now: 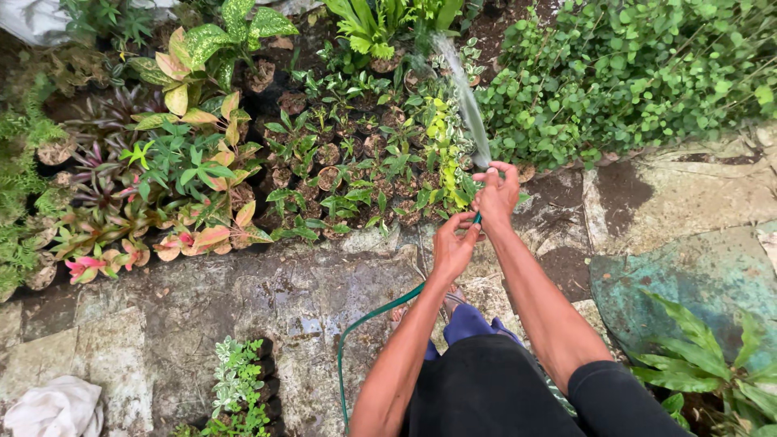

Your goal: The person carries a green hose along a path between rows of potted plants, turns on the water, and sprays water over the potted plants and beds on both sides. They walk along the path, directing the hose stream to different plant groups and repositioning the hose as they go.

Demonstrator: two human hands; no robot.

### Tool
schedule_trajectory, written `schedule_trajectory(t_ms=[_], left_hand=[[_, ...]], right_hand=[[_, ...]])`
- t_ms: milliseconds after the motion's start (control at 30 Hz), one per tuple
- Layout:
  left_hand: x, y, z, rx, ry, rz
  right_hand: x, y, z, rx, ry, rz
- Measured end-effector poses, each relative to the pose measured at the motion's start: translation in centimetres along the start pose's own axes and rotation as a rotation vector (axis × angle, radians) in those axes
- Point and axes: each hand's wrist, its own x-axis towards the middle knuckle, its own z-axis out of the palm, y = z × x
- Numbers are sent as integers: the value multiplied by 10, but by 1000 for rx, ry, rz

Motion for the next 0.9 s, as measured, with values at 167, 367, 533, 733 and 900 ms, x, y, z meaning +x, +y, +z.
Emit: schedule_trajectory(t_ms=[167,367,533,733,900], left_hand=[[2,2,2,88,45,15],[-1,8,2,-29,-6,-25],[-5,-1,3,8,-27,-50],[-12,-23,5,64,-35,-16],[-20,-34,10,219,-34,-53]], right_hand=[[1,-4,2,-13,-14,-18],[1,-3,-2,-41,-5,-34],[0,10,-13,-25,4,-29],[-4,28,-28,-28,20,8],[-13,36,-43,15,44,44]])
